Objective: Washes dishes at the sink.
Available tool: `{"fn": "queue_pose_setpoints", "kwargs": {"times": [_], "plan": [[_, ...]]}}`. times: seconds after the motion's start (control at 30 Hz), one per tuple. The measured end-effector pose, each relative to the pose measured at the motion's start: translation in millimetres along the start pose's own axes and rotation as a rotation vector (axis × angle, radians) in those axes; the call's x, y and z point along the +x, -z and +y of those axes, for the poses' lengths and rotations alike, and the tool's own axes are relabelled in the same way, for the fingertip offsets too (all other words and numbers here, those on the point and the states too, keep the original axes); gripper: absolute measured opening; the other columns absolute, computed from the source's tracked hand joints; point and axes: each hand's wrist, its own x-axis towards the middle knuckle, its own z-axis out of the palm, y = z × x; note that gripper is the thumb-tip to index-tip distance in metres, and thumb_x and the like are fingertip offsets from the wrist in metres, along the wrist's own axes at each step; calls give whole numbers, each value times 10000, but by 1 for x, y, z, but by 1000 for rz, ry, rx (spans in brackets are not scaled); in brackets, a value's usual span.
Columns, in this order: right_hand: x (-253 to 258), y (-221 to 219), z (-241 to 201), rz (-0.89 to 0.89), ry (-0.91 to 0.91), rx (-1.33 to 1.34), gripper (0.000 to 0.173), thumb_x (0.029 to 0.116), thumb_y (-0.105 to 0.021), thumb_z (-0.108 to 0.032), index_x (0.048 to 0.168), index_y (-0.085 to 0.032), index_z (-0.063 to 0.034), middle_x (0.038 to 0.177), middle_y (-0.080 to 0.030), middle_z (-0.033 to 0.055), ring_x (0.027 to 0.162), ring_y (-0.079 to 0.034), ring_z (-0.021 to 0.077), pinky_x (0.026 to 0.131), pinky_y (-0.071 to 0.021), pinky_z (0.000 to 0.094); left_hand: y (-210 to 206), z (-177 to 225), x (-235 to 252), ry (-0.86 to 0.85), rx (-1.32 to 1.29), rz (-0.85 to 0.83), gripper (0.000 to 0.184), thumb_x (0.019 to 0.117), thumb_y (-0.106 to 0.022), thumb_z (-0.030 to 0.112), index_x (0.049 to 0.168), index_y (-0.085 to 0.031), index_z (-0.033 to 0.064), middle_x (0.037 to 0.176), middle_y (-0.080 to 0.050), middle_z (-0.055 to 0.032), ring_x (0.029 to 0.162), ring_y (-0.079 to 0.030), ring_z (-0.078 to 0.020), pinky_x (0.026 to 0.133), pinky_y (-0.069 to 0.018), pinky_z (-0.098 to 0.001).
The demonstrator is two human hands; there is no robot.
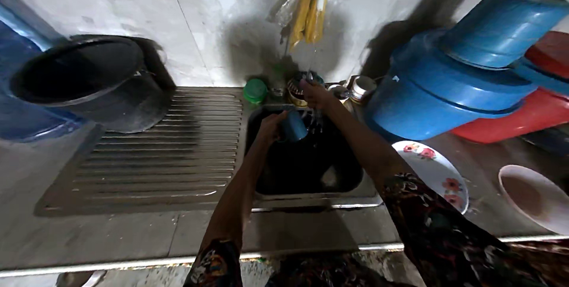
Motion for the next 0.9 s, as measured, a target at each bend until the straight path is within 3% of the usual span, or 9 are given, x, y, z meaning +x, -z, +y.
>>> {"fn": "queue_pose_setpoints", "kwargs": {"times": [0.13, 0.27, 0.37, 0.4, 0.47, 0.57, 0.67, 0.77, 0.9], "plan": [[-19, 15, 17, 82, -14, -162, 390, 971, -705, -308, 1237, -534, -80, 794, -517, 5, 560, -424, 71, 507, -405, 251, -19, 27, 39, -87, 115, -29, 399, 1012, -633, 396, 1262, -610, 87, 784, -550, -17, 531, -444, -79, 479, -426, -254], [-30, 30, 30, 184, 26, -21, 328, 1082, -517, -353, 1294, -503, -102, 772, -549, 2, 550, -527, 96, 498, -502, 276, -34, 53, 72, -156, 221, -92, 473, 1051, -532, 476, 1339, -574, 103, 813, -568, -44, 537, -466, -100, 490, -448, -273], [-40, 41, 28, 151, -35, -5, 506, 1084, -439, -488, 1509, -449, -214, 1195, -645, 131, 914, -660, 237, 736, -574, 426, -38, 76, 79, -91, 217, -199, 532, 1078, -419, 521, 1419, -525, 127, 978, -602, -87, 750, -540, -159, 686, -505, -348], [-41, 45, 28, 131, -57, -28, 558, 1067, -431, -549, 1542, -417, -258, 1221, -650, 136, 903, -656, 233, 721, -562, 417, -41, 79, 84, -80, 170, -212, 479, 1078, -425, 511, 1326, -566, 126, 861, -586, -41, 653, -524, -111, 592, -485, -278], [-44, 47, 25, 126, -94, -50, 607, 1034, -438, -624, 1498, -436, -233, 1001, -656, 74, 663, -577, 129, 556, -497, 292, -45, 82, 97, -18, 26, -289, 370, 1079, -432, 481, 1020, -563, 141, 624, -466, 43, 464, -432, -46, 432, -406, -192], [-49, 51, 11, 43, -21, -23, 508, 1047, -548, -457, 1477, -418, -219, 728, -546, -17, 486, -442, 53, 440, -408, 211, -49, 81, 116, -10, -104, -359, 446, 1088, -397, 474, 783, -497, 165, 496, -362, 78, 364, -334, -28, 353, -334, -176], [-43, 49, -4, -96, 147, -83, 754, 993, -669, -300, 1610, -237, -325, 904, -635, 23, 489, -445, 56, 412, -388, 210, -54, 68, 127, -113, -130, -180, 402, 1078, -458, 432, 1115, -633, 72, 855, -650, -54, 704, -618, -136, 638, -556, -330], [-32, 41, -22, -121, 206, -233, 787, 918, -751, -305, 1556, -295, -231, 1172, -661, 106, 712, -612, 142, 538, -499, 296, -62, 61, 113, -187, -125, 28, 440, 1090, -465, 363, 1302, -598, 1, 1175, -659, -183, 1019, -643, -262, 891, -551, -471], [-14, 32, -36, -126, 148, -291, 753, 931, -749, -344, 1505, -314, -124, 1239, -628, 154, 942, -679, 222, 775, -594, 409, -59, 64, 93, -121, -154, 64, 487, 1115, -386, 351, 1386, -518, -31, 1294, -605, -231, 1129, -613, -298, 958, -529, -484]]}}
